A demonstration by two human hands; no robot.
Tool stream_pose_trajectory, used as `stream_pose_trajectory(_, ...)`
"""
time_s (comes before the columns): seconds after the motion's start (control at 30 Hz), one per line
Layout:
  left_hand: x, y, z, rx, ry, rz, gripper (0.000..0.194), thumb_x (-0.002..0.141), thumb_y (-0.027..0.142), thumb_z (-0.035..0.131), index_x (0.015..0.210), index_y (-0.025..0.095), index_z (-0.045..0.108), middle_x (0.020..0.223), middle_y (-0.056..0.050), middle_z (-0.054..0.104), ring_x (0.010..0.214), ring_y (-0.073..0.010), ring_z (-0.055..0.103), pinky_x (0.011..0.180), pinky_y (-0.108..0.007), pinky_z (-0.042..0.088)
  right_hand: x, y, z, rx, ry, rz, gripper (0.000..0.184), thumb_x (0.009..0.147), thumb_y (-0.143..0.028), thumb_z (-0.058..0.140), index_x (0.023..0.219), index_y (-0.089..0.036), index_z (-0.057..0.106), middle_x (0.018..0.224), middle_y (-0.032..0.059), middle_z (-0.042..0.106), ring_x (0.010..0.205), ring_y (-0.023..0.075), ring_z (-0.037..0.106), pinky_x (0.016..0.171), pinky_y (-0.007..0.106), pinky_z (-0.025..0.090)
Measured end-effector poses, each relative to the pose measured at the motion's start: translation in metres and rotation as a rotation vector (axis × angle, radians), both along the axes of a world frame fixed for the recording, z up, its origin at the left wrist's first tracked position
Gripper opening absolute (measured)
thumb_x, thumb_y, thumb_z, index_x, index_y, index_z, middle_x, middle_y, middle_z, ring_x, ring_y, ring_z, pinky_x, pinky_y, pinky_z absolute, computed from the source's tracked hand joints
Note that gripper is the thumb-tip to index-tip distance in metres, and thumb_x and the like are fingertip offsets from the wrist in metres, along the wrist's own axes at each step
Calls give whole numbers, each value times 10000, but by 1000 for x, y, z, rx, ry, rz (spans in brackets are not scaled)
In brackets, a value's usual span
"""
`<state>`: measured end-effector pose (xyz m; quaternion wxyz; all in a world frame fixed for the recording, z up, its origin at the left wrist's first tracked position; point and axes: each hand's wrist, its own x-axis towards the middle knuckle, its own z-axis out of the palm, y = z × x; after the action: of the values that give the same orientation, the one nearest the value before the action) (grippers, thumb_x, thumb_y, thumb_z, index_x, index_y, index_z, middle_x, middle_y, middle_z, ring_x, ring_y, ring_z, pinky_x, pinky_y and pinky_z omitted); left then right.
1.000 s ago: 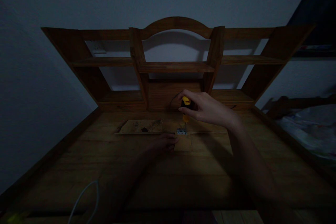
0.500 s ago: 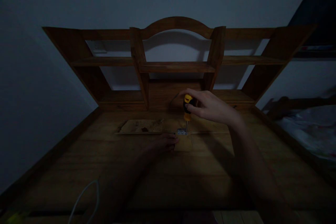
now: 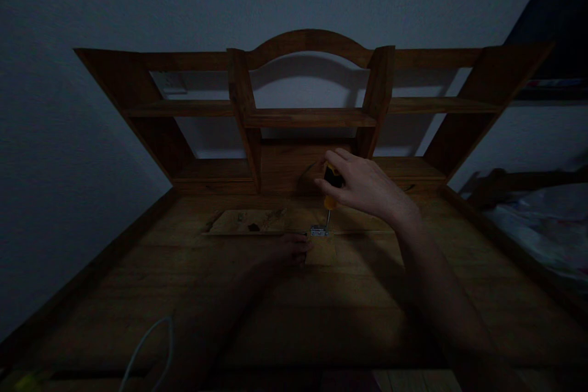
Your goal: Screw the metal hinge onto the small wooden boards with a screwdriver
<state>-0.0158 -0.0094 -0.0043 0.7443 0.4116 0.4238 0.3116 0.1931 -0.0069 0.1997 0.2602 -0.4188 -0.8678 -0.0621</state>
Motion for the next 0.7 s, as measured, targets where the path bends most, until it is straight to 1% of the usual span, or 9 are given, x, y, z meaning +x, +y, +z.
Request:
stream_pose_trajectory(0.1,-1,0,0,9,2,-28,244,706,314,819,752,132,662,597,27,524,486,-60,455,512,-205,395,2,-1,2,-64,16,95,359,863,-261,528,1217,-205,509,1204,81,615,1054,240,599,905,337,425)
stream_pose_trajectory(0.13,-2,0,1,14,1,-32,247,707,318,819,759,133,665,601,27,526,491,-60,459,517,-205,396,2,-1,2,-82,22,121,359,862,-248,525,1219,-213,508,1206,71,621,1056,231,599,906,329,423)
stream_pose_trajectory(0.2,-2,0,2,22,1,-44,260,703,333,822,765,133,668,603,26,528,496,-61,461,517,-205,391,2,0,2,-99,20,137,287,893,-279,516,1174,-222,529,1137,56,652,1004,219,614,860,314,428)
stream_pose_trajectory(0.3,-3,0,3,43,4,-75,296,702,379,819,770,131,673,594,25,524,489,-62,449,512,-209,388,0,0,1,-64,-11,63,223,938,-370,493,1084,-214,554,965,53,683,874,217,632,740,300,413)
stream_pose_trajectory(0.4,-1,1,2,53,16,-95,327,697,410,816,758,124,670,586,25,514,478,-59,430,487,-204,360,0,0,0,-12,-48,-54,282,944,-424,477,1101,-202,552,854,61,681,807,238,637,693,311,395)
stream_pose_trajectory(0.47,0,2,1,51,18,-95,330,691,406,820,750,122,662,594,23,517,482,-59,434,476,-202,347,1,0,0,-23,-46,-58,322,924,-412,496,1164,-200,537,918,71,691,842,246,641,726,322,411)
stream_pose_trajectory(0.57,0,2,-2,37,4,-67,328,678,390,830,738,125,647,601,23,520,482,-59,430,488,-210,365,5,0,2,-85,-4,49,366,877,-307,537,1229,-208,517,1173,76,656,998,237,626,837,324,428)
stream_pose_trajectory(0.6,0,2,-3,36,-4,-58,328,674,387,833,733,126,644,600,23,521,480,-59,427,492,-212,368,5,0,2,-102,7,80,367,872,-283,538,1231,-211,520,1214,71,641,1033,233,618,865,323,427)
stream_pose_trajectory(0.7,-2,3,-3,34,-17,-78,322,678,382,834,738,126,647,602,21,526,479,-59,431,490,-213,360,5,0,3,-118,10,98,304,912,-320,521,1197,-216,541,1137,63,667,1008,227,626,864,324,432)
